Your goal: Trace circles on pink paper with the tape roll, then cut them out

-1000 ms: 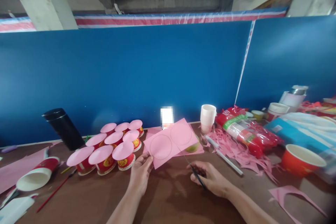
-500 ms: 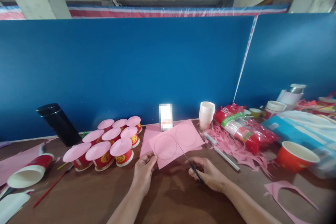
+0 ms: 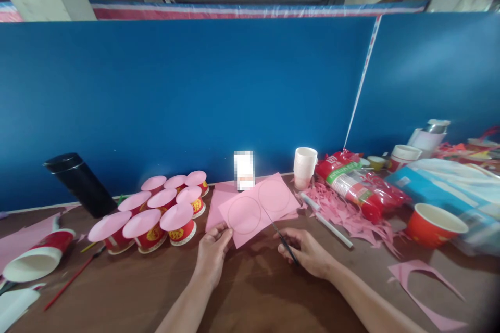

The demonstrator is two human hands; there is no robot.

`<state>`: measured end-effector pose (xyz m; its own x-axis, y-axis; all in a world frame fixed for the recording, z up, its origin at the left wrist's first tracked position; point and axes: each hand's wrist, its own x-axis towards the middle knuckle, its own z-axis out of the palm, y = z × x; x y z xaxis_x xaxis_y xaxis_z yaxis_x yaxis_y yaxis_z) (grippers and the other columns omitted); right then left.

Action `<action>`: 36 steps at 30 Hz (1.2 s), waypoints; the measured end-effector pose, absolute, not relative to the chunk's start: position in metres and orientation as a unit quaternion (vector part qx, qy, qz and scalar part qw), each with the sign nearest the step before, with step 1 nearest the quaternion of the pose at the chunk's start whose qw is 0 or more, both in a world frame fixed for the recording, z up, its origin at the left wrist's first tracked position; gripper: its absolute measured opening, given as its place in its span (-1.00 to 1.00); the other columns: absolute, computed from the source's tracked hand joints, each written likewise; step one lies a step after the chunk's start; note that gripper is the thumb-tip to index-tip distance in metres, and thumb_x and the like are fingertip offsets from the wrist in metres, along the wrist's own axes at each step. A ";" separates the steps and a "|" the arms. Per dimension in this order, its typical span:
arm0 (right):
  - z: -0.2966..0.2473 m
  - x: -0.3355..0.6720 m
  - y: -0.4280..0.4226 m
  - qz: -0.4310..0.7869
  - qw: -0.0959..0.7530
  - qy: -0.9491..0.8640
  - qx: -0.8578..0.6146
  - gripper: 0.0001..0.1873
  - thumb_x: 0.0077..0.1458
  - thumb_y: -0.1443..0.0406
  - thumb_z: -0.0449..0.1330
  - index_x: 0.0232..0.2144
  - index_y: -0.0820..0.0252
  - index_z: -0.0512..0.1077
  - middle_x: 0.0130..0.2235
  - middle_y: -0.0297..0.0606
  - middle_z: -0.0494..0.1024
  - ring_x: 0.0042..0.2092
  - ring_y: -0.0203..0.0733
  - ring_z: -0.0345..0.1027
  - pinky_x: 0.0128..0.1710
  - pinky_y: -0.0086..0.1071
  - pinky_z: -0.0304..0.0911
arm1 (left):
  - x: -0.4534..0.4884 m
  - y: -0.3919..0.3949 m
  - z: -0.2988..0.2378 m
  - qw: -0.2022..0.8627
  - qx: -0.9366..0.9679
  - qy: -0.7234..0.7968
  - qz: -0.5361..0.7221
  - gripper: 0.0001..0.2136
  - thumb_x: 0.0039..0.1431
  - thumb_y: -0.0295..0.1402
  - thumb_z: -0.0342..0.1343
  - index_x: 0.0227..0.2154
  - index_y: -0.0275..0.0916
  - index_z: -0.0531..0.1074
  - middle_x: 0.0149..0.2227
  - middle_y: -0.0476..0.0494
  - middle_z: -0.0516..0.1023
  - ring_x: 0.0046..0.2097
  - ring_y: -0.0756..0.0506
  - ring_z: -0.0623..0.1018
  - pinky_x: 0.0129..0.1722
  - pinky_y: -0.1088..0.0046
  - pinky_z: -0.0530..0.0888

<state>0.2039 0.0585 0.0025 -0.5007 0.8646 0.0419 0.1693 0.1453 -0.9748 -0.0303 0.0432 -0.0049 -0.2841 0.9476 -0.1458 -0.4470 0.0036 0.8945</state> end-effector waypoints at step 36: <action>-0.001 0.206 0.061 0.519 0.317 -0.692 -0.389 -0.75 0.04 0.21 0.13 -0.27 0.26 0.38 -0.58 -0.40 0.35 -0.57 -0.37 0.23 -0.57 -0.51 0.16 | -0.030 0.043 0.000 0.548 0.254 0.456 0.654 -0.74 -0.19 -0.49 0.27 -0.36 -0.33 0.41 -0.40 -0.11 0.54 -0.36 -0.02 0.53 -0.36 0.52 0.48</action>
